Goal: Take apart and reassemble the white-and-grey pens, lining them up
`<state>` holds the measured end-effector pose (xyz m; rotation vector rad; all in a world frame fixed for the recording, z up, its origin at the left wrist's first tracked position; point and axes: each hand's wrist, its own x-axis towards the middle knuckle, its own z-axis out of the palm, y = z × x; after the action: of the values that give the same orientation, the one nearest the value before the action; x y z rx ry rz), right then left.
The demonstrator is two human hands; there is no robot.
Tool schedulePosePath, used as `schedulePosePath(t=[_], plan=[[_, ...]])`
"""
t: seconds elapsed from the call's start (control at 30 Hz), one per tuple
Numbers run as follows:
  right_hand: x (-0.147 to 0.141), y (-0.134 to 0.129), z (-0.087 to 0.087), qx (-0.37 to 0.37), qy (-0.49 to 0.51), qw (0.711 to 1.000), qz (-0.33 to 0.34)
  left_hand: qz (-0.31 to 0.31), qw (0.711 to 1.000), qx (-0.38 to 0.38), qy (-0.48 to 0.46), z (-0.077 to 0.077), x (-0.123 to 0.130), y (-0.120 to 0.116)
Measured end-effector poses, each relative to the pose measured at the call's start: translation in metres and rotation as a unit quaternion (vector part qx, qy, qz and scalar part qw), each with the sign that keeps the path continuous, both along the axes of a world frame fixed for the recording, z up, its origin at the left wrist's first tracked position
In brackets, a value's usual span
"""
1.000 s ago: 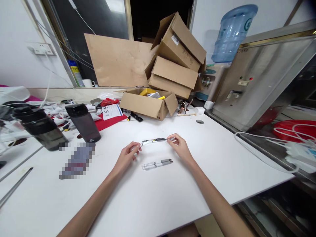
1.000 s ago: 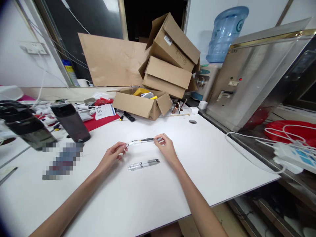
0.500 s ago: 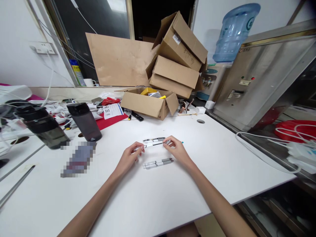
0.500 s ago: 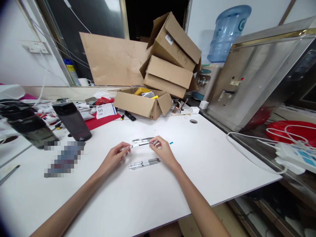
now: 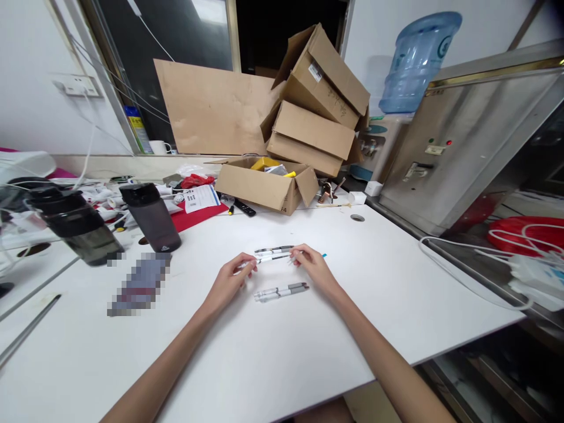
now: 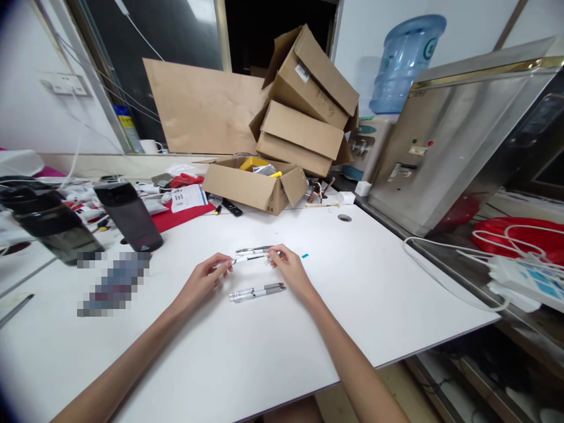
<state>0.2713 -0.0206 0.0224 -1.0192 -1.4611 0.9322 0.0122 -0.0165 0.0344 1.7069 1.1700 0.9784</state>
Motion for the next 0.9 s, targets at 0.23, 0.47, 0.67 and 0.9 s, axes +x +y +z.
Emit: schedulePosePath(t=[0.23, 0.47, 0.67, 0.9], plan=[[0.006, 0.006, 0.008, 0.009, 0.090, 0.994, -0.058, 0.017, 1.000, 0.003, -0.018, -0.001, -0.004, 0.004], [0.001, 0.000, 0.013, 0.019, 0.078, 0.996, -0.035, 0.016, 1.000, 0.000, -0.017, 0.002, -0.003, 0.001], [0.001, 0.000, 0.013, 0.020, 0.066, 0.997, -0.028, 0.015, 1.000, -0.003, -0.012, 0.001, -0.002, 0.001], [-0.003, -0.003, 0.010, 0.026, 0.040, 0.999, 0.014, -0.005, 1.000, -0.002, 0.001, -0.002, 0.002, 0.000]])
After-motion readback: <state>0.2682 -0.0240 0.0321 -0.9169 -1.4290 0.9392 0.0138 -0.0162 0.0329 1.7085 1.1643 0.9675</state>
